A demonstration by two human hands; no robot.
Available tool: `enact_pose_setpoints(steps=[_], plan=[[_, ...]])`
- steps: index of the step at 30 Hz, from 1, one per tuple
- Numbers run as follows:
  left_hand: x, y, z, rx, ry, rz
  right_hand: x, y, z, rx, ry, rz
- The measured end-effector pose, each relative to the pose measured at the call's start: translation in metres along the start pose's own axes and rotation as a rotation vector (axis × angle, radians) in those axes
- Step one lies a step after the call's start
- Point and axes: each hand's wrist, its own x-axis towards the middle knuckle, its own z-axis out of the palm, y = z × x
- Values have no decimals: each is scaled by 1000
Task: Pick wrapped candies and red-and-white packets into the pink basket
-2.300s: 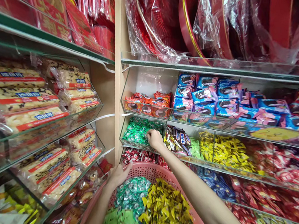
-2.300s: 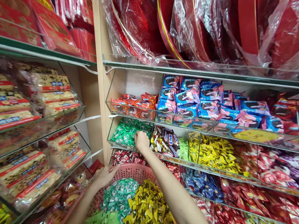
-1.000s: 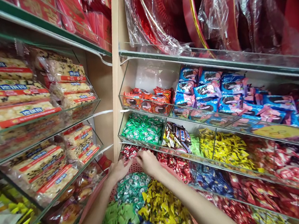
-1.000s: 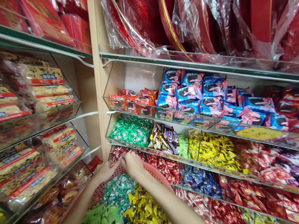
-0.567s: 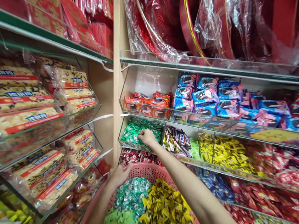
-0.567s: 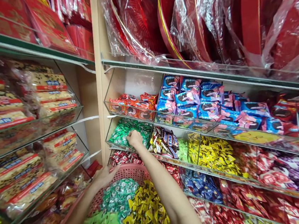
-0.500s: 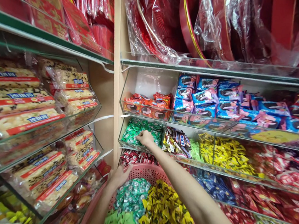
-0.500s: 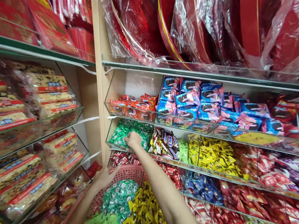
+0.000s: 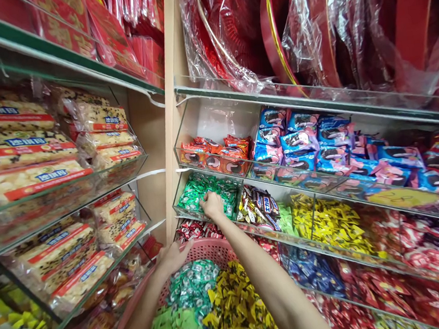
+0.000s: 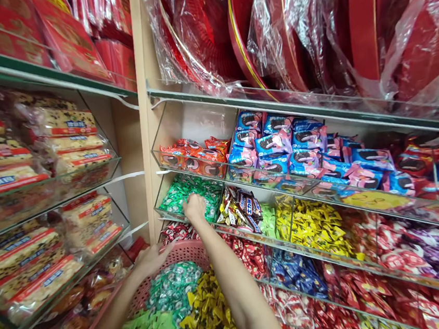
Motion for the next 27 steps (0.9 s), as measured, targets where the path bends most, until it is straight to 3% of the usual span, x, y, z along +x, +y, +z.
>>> enact_pose_setpoints(steps=[3, 6, 8, 10, 13, 15, 19, 23, 27], plan=[[-2, 2, -3, 20, -6, 14, -4, -4, -11, 115, 47, -21], [-4, 2, -7, 23, -10, 11, -26, -4, -26, 319, 99, -213], [-5, 2, -10, 21, -12, 9, -51, 4, -31, 449, 41, -365], [-6, 1, -12, 24, -14, 14, -80, 20, -28, 516, -89, -427], [-7, 1, -12, 21, -17, 28, -116, 54, -12, 432, -359, -388], [-6, 2, -9, 15, -20, 33, -128, 75, 1, 292, -447, -335], [-3, 4, -2, 24, -24, 40, -133, 98, 17, 104, -516, -329], [-3, 5, 2, 37, -21, 63, -129, 100, 22, 101, -630, -385], [-2, 5, 2, 34, -16, 55, -126, 96, 19, -6, -545, -286]])
